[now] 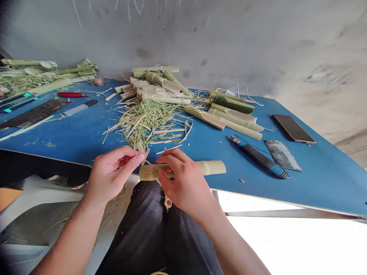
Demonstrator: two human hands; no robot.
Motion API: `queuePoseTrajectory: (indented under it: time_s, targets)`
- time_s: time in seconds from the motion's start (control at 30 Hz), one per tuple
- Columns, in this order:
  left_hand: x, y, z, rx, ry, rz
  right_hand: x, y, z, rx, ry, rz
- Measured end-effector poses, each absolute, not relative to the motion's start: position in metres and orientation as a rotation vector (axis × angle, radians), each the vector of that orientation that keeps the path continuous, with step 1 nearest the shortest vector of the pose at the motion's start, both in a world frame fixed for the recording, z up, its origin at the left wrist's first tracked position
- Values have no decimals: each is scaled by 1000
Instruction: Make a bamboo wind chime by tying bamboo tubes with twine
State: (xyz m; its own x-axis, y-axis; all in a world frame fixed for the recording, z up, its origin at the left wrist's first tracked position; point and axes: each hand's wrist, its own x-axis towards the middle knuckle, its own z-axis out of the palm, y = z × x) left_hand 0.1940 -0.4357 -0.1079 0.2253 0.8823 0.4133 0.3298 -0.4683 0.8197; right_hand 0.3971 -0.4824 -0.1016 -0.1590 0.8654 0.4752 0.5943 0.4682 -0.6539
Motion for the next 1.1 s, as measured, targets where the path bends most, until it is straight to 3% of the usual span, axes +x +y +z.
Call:
queuePoseTrajectory:
  time_s: [0.2,0.53,0.7,0.77,0.9,1.1]
  targets:
    - [187,-437,-114,1902,1113,1224,424,-491,-93,-1283,-1756,174]
    - [179,-435,-115,1947,1162,1195,439,-489,-105,-1394,-1773,179]
    - [185,-454,-109,2170,1438,1591,438,-486,-99,-1451,-1840,118]
    - [198,-469,-105,2431,1339,1699,433,-481,-97,-1507,-1912,116]
    - [228,-486,-107,2692,978,1464,422,-466,-98,-1448,-2014,313]
    - [244,-470,-121,2534,1174,1133,435,-460,-101,-1258,-1745,597]
